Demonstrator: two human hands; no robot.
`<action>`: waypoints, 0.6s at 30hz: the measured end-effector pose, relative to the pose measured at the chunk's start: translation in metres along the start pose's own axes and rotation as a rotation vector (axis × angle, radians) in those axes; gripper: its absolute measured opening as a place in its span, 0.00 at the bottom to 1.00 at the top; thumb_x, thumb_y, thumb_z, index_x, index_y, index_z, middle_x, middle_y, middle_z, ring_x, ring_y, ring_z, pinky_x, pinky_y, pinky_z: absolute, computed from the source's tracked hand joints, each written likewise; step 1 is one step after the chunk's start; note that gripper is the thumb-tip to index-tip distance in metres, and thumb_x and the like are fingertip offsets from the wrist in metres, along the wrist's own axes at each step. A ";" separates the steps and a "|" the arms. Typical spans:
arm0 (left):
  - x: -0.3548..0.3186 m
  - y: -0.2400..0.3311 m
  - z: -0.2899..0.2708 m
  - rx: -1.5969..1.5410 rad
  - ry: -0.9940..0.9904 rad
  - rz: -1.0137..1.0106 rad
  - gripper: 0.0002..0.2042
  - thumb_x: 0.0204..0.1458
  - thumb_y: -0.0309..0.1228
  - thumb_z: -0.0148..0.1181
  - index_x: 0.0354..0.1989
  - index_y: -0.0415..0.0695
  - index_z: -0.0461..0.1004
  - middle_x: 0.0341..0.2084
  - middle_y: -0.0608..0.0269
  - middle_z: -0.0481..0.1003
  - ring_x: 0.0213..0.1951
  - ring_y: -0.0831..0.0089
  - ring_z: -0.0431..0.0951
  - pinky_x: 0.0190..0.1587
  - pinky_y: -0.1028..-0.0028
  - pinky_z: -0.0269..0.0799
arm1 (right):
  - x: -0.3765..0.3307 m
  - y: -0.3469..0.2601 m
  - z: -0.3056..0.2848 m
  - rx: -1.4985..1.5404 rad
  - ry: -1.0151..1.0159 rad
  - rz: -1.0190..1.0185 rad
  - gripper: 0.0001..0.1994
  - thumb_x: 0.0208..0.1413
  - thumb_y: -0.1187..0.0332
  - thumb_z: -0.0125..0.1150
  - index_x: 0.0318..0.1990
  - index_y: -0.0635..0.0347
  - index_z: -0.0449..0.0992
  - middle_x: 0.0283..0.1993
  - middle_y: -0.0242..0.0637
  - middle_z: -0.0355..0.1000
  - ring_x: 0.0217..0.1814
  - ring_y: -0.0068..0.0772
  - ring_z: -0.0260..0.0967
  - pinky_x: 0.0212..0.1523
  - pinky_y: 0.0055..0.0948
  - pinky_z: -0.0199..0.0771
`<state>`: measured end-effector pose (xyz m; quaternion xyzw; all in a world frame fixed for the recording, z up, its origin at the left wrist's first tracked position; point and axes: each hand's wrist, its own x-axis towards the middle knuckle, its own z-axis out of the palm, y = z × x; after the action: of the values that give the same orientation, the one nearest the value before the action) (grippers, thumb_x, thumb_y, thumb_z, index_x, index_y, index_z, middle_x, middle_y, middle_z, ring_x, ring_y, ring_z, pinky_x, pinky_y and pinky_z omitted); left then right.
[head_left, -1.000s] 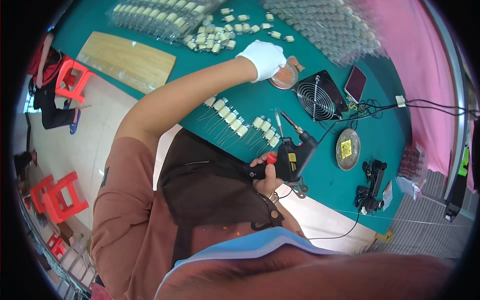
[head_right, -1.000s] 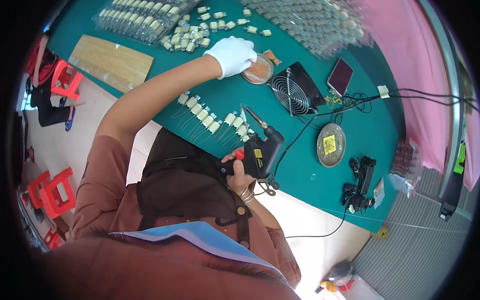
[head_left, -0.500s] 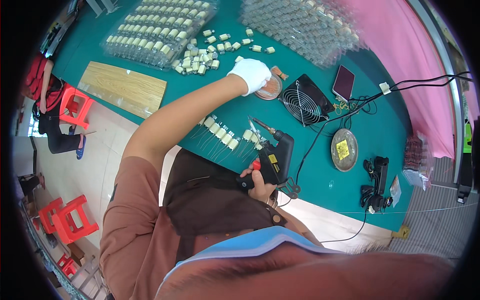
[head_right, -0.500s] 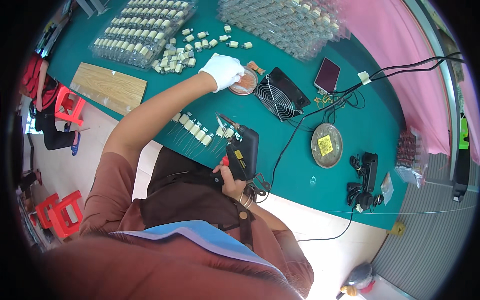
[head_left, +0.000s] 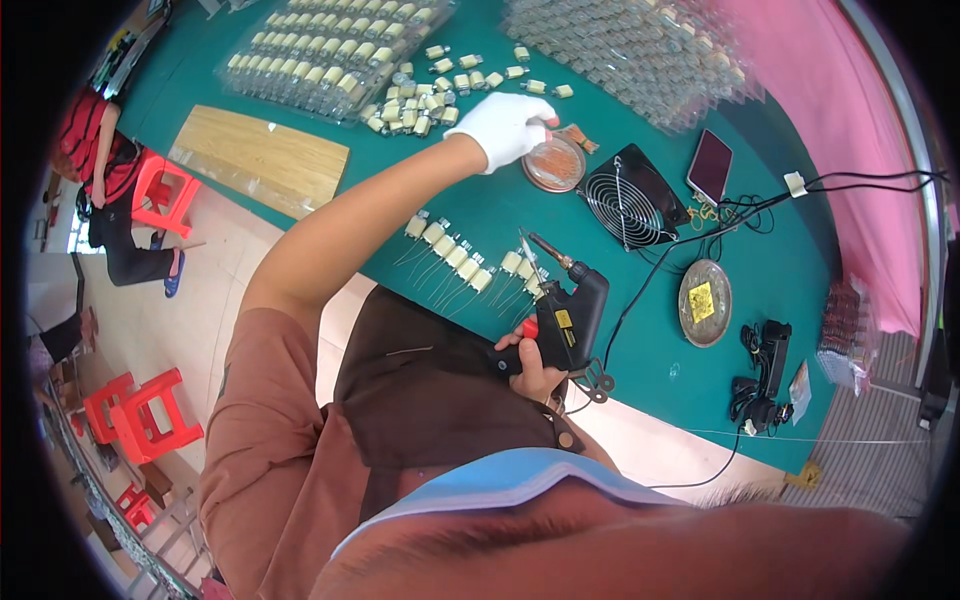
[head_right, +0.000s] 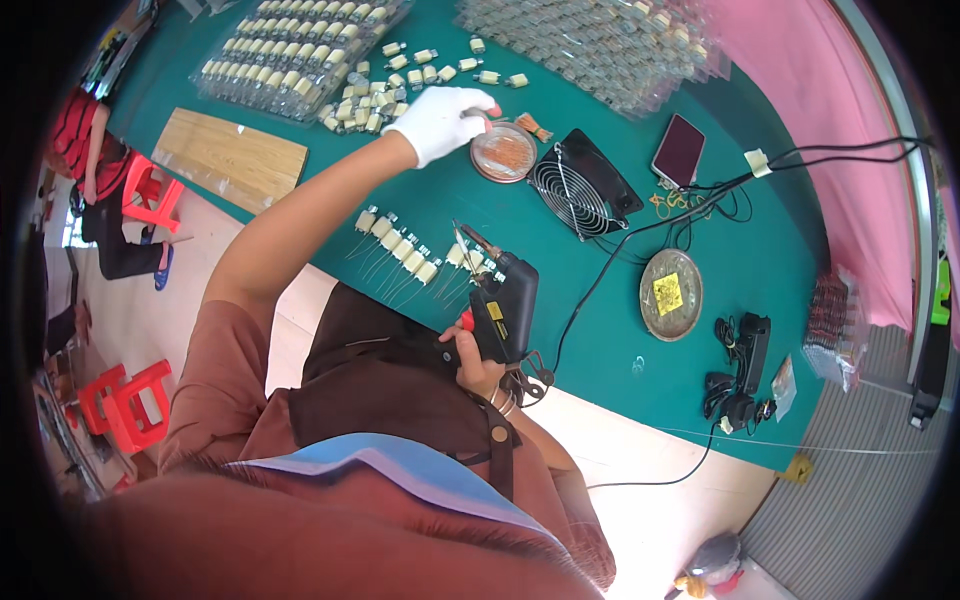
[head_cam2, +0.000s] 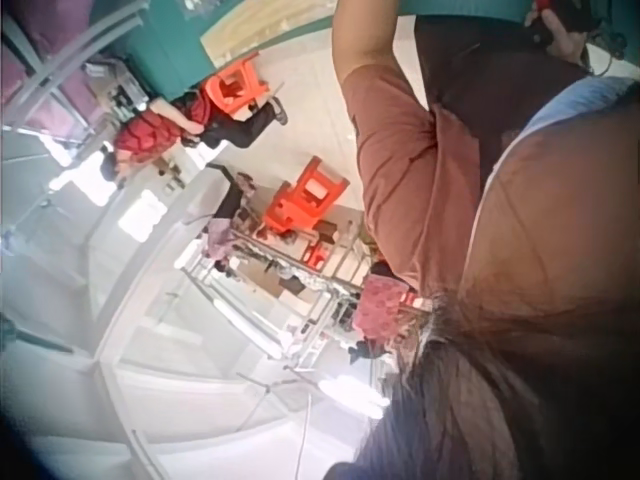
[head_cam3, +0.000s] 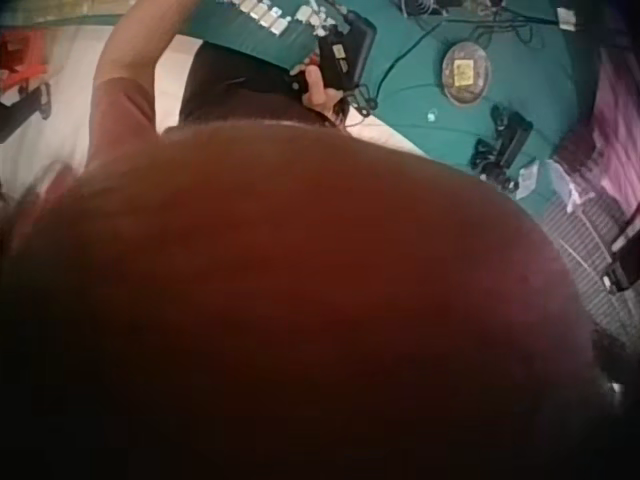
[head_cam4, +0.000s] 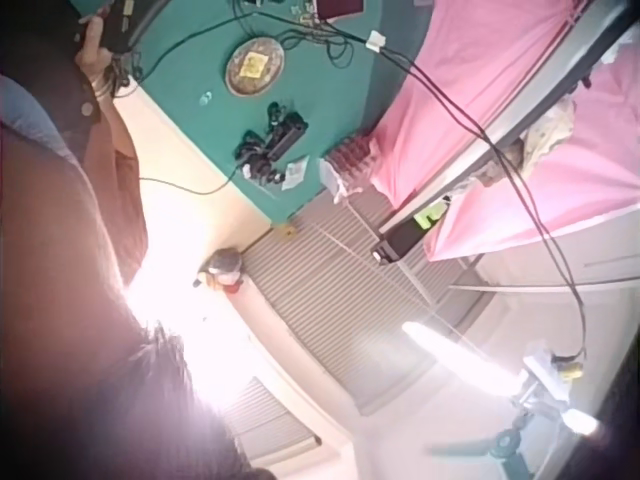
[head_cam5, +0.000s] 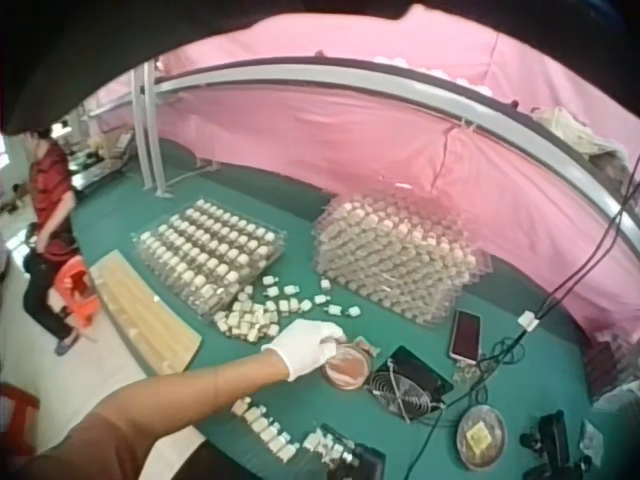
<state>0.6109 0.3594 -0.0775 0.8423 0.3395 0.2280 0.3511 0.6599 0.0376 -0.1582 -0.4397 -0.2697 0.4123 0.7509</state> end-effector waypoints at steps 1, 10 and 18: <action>-0.011 0.005 -0.013 -0.051 0.015 -0.022 0.12 0.56 0.31 0.60 0.45 0.39 0.79 0.37 0.55 0.82 0.40 0.66 0.82 0.46 0.71 0.75 | 0.001 0.003 -0.004 -0.082 -0.016 0.012 0.17 0.56 0.75 0.58 0.52 0.74 0.68 0.42 0.47 0.69 0.36 0.34 0.71 0.32 0.38 0.82; -0.170 -0.006 -0.061 -0.360 0.220 -0.327 0.08 0.58 0.27 0.60 0.41 0.35 0.78 0.31 0.67 0.79 0.37 0.81 0.77 0.43 0.78 0.73 | 0.004 -0.016 0.000 -0.173 -0.081 0.158 0.21 0.54 0.76 0.60 0.56 0.75 0.67 0.42 0.47 0.70 0.37 0.36 0.71 0.35 0.39 0.80; -0.237 -0.016 -0.030 -0.346 0.258 -0.629 0.06 0.53 0.27 0.67 0.36 0.38 0.81 0.24 0.69 0.78 0.26 0.86 0.74 0.32 0.79 0.72 | 0.009 -0.035 0.013 -0.553 -0.309 0.274 0.12 0.56 0.74 0.60 0.47 0.69 0.75 0.42 0.41 0.74 0.41 0.33 0.73 0.47 0.33 0.73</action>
<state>0.4286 0.2075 -0.1046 0.5895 0.5793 0.2675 0.4953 0.6675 0.0414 -0.1208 -0.5911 -0.4204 0.4823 0.4912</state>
